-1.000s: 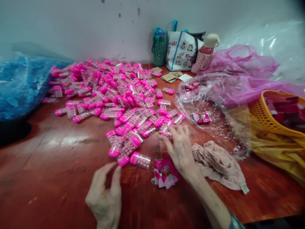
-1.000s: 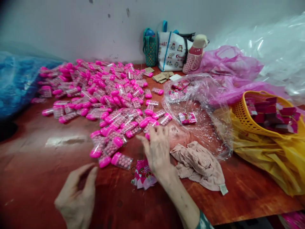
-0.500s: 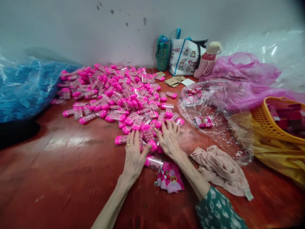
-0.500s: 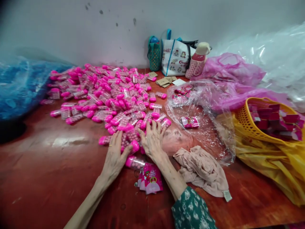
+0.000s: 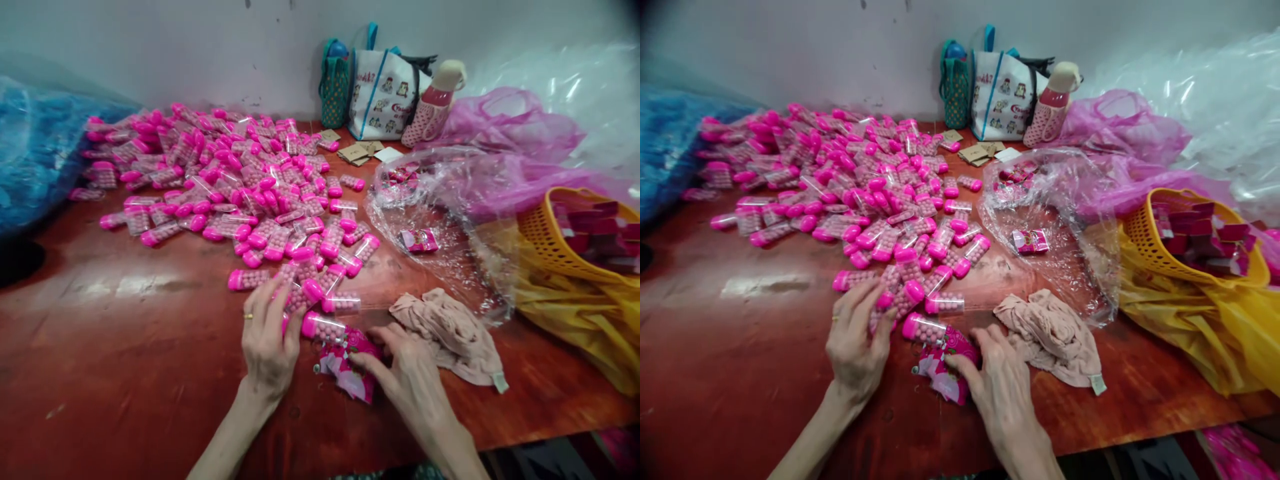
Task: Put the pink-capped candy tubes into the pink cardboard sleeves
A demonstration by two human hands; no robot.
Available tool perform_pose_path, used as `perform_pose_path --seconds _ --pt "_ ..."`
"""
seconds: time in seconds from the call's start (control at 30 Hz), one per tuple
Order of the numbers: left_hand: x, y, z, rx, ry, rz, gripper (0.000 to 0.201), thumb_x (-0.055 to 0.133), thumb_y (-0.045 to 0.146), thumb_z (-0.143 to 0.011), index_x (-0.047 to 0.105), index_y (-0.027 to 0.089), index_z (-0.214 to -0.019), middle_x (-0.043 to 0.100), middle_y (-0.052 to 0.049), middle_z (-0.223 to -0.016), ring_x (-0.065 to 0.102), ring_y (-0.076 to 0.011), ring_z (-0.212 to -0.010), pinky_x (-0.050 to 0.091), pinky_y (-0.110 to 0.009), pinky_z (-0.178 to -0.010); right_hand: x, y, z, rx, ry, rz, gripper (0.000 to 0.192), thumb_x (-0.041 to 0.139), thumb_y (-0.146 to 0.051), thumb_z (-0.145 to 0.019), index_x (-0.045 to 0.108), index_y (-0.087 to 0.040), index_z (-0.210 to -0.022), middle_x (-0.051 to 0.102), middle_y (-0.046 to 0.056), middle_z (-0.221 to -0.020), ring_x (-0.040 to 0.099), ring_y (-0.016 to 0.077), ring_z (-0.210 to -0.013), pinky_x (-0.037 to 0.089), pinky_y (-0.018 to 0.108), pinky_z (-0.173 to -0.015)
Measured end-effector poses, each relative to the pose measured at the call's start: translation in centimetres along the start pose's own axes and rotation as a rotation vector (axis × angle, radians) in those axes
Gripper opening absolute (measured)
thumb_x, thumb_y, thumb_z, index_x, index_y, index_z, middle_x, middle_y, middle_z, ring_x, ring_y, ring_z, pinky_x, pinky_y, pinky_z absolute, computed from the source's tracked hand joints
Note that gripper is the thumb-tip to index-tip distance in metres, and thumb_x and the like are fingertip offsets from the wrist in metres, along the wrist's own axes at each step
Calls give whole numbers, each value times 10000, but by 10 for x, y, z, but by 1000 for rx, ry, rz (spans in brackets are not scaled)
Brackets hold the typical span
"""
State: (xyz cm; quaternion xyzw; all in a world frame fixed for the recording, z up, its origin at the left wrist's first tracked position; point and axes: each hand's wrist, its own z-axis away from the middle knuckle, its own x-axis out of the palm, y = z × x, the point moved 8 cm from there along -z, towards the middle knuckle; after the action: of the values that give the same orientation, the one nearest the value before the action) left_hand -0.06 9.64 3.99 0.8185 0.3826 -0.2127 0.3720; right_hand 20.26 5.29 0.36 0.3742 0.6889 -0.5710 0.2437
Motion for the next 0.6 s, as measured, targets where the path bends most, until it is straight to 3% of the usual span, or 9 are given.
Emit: perform_pose_path --seconds 0.1,0.23,0.4,0.6 --pt "-2 35 20 58 -100 118 221 595 82 -790 605 158 -998 649 -85 -889 602 -215 -892 500 -352 -821 14 2 16 3 -64 0 193 577 -429 -816 654 -296 -933 660 62 -827 641 297 -765 524 414 -613" --pt "20 40 55 -137 -308 168 144 549 113 -819 632 174 -920 672 -78 -880 638 -209 -814 539 -333 -739 24 0 12 -5 -83 -72 150 541 -360 -843 649 -299 -928 635 45 -791 635 271 -743 527 379 -586" --pt "31 34 77 -324 -315 244 151 534 123 -829 633 160 -936 671 -88 -894 656 -208 -824 558 -326 -722 32 7 -4 102 -250 -196 114 624 -308 -785 648 -228 -862 603 31 -772 605 223 -716 495 327 -600" --pt "20 43 74 -239 -189 115 222 557 112 -821 617 138 -1034 644 -123 -988 607 -235 -922 513 -386 -816 26 13 -24 135 -342 -239 64 661 -208 -750 608 -179 -771 574 -17 -673 538 155 -591 420 262 -532"
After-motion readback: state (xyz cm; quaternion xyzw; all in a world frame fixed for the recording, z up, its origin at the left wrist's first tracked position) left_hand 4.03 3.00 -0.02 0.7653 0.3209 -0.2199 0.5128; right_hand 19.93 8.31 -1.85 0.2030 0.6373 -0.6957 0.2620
